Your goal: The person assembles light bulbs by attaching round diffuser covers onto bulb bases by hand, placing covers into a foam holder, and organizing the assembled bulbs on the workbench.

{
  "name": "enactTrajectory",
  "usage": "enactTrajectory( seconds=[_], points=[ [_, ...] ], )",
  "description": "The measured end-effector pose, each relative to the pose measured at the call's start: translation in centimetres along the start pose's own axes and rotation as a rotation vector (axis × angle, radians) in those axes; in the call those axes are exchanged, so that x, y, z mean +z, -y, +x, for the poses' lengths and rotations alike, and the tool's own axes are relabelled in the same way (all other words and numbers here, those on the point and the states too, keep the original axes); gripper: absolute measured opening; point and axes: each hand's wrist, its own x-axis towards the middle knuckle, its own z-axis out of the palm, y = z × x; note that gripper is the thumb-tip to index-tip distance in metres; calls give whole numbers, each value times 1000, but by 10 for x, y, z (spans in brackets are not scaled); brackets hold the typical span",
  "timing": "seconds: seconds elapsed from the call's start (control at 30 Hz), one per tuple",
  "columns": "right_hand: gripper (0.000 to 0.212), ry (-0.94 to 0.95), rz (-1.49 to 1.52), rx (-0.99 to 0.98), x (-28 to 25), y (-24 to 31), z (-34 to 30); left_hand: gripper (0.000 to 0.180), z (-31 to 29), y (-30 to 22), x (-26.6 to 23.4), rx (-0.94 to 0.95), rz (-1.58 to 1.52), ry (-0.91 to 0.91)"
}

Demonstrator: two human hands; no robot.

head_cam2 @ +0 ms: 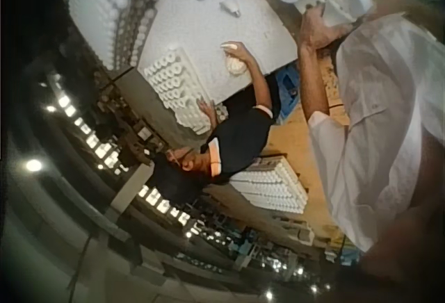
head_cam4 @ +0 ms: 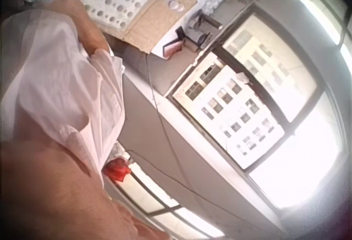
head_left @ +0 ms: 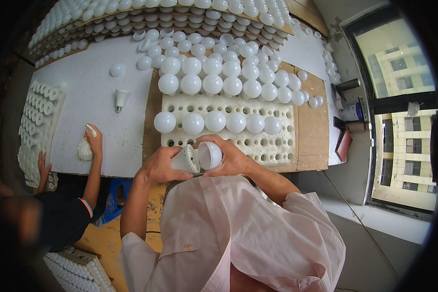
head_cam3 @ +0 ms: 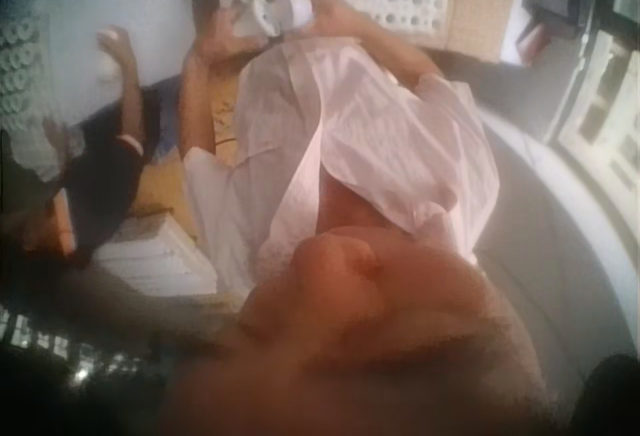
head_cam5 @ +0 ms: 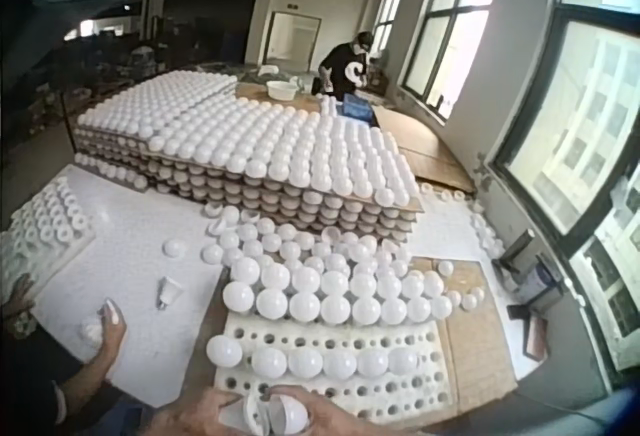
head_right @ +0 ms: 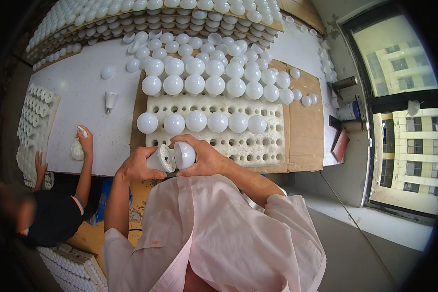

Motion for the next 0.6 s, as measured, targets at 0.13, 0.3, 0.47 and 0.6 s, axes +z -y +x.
enactTrajectory(
  seconds=[0.13, 0.3, 0.47, 0.6],
  points=[
    [83, 14, -43, 6, 2, 0, 2, 52, 1, 3, 0, -10, -5, 12],
    [84, 68, -143, 55, 2, 8, 7, 50, 2, 4, 1, 12, 4, 1],
    [87, 191, -296, 56, 4, 15, 9, 48, 3, -5, 7, -96, 52, 31],
    [88, 212, -284, 69, 5, 16, 8, 48, 1, -4, 11, -97, 33, 15]
  ],
)
